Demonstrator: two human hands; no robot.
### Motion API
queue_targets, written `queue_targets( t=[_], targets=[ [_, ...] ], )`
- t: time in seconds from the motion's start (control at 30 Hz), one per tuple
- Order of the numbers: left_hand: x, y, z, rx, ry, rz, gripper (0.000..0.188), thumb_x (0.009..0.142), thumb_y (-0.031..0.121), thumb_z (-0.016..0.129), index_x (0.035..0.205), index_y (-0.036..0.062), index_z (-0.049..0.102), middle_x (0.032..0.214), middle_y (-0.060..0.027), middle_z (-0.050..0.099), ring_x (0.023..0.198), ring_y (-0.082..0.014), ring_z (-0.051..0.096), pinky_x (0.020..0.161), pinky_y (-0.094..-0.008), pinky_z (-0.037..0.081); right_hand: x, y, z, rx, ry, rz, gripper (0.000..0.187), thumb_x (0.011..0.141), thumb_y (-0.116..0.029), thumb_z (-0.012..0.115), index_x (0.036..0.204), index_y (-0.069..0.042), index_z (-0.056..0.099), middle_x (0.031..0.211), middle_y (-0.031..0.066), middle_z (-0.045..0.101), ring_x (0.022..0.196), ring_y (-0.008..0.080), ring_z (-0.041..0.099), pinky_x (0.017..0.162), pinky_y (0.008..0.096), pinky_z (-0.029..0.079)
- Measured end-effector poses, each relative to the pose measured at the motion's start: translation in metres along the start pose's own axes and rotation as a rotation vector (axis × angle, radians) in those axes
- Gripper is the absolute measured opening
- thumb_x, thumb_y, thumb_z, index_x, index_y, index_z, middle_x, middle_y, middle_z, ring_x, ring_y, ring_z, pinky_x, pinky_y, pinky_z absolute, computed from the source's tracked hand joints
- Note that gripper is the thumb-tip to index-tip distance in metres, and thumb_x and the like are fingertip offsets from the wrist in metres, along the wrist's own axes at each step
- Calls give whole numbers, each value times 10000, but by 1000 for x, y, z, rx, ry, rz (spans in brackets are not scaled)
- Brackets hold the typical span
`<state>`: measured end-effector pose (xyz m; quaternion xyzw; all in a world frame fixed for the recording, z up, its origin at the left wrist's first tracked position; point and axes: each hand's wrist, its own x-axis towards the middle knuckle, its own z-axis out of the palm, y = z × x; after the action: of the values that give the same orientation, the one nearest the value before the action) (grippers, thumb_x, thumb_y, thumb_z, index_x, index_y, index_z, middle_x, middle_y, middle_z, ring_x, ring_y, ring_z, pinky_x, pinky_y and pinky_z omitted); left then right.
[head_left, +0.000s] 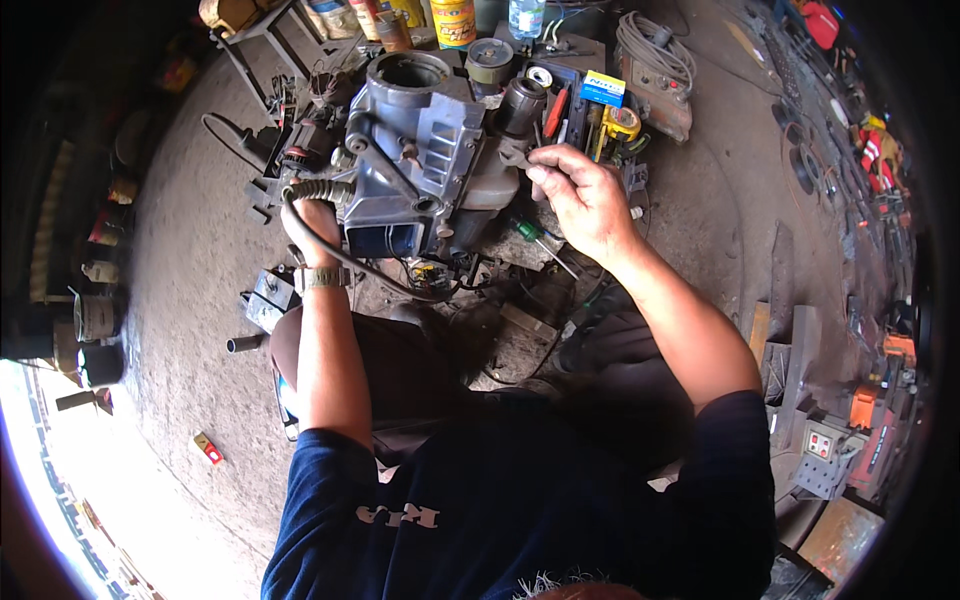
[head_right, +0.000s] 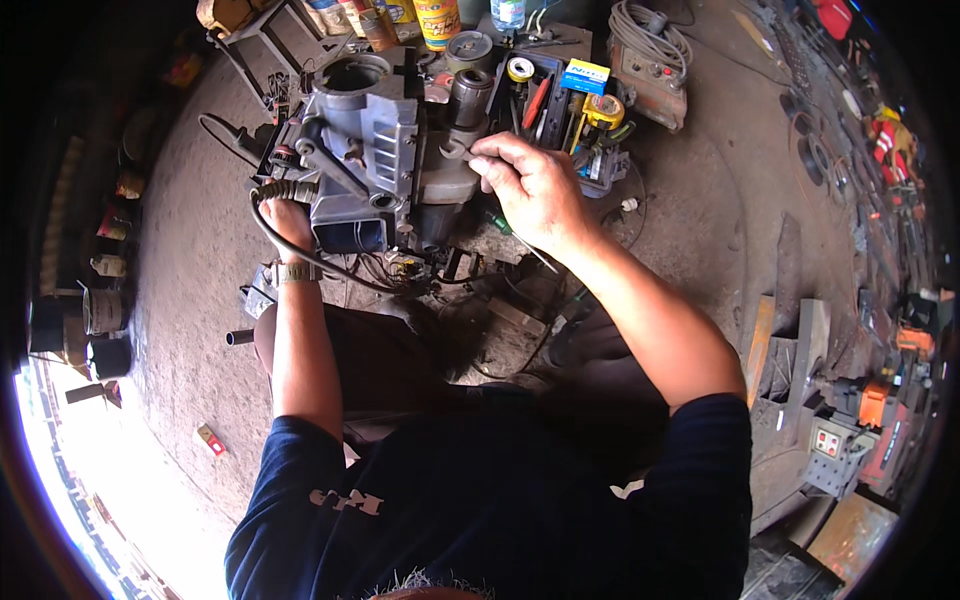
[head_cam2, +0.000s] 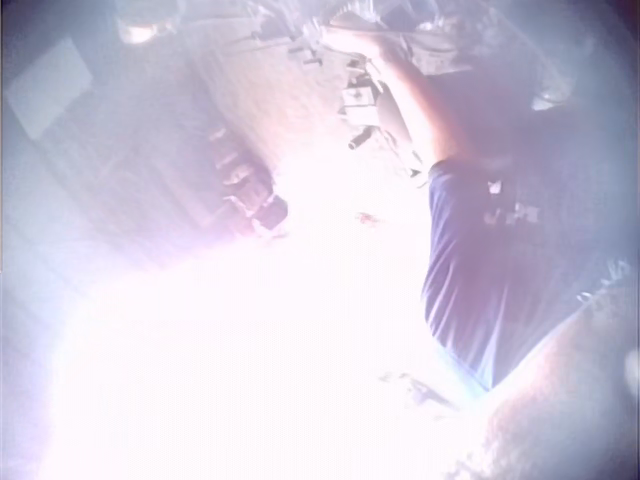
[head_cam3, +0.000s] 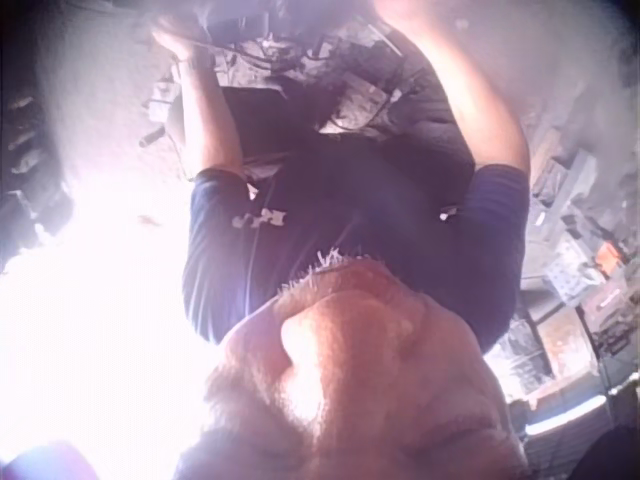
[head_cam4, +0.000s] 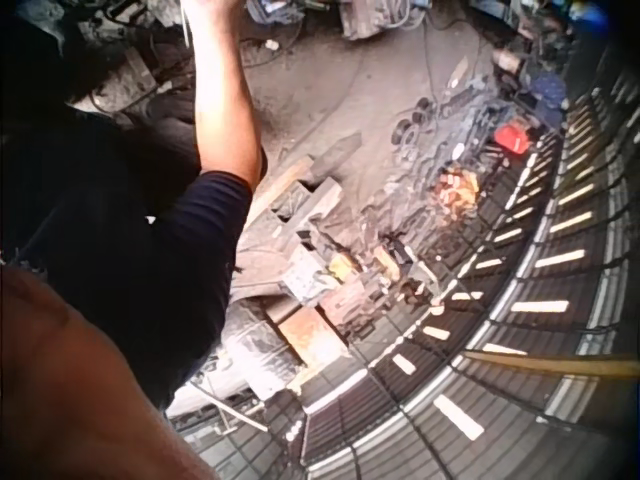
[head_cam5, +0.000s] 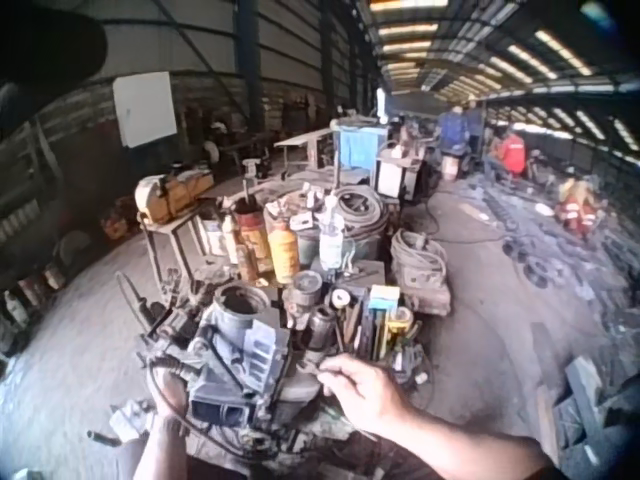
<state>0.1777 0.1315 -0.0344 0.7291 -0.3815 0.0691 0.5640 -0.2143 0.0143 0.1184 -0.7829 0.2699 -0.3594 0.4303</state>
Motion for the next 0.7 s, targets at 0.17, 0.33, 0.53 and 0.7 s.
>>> queue_targets(
  t=[0.17, 0.33, 0.53, 0.7],
  targets=[
    [10, -62, 10, 486, 45, 507, 123, 806, -47, 564, 703, 17, 548, 725, -193, 626, 687, -403, 619, 632, -499, 492, 11, -1, 16, -26, 35, -3, 176, 999, -140, 666, 1118, -14, 698, 803, 66, 720, 712, 118, 676, 649, 285, 528],
    [27, -111, 10, 643, -34, 515, 145, 989, 95, 478, 875, 61, 561, 842, -91, 611, 761, -222, 583, 695, -376, 498, 16, 5, 33, -7, 96, -45, 128, 1016, -125, 654, 1067, -13, 689, 776, -5, 673, 657, 61, 593, 612, 244, 488],
    [5, 2, 28, 260, 77, 304, 188, 853, -16, 543, 675, 39, 520, 723, -181, 622, 690, -404, 617, 632, -500, 488, 13, 8, 24, -191, 176, -216, 109, 1000, -78, 659, 1047, 16, 685, 797, 53, 699, 736, 111, 679, 679, 273, 535],
    [7, 29, 7, 447, 94, 411, 131, 878, 2, 528, 751, 25, 552, 691, -181, 613, 675, -417, 615, 633, -511, 491, 19, 9, 28, -135, 179, -225, 106, 983, -72, 663, 1053, 4, 685, 821, 98, 719, 723, 164, 715, 652, 303, 555]
  ],
)
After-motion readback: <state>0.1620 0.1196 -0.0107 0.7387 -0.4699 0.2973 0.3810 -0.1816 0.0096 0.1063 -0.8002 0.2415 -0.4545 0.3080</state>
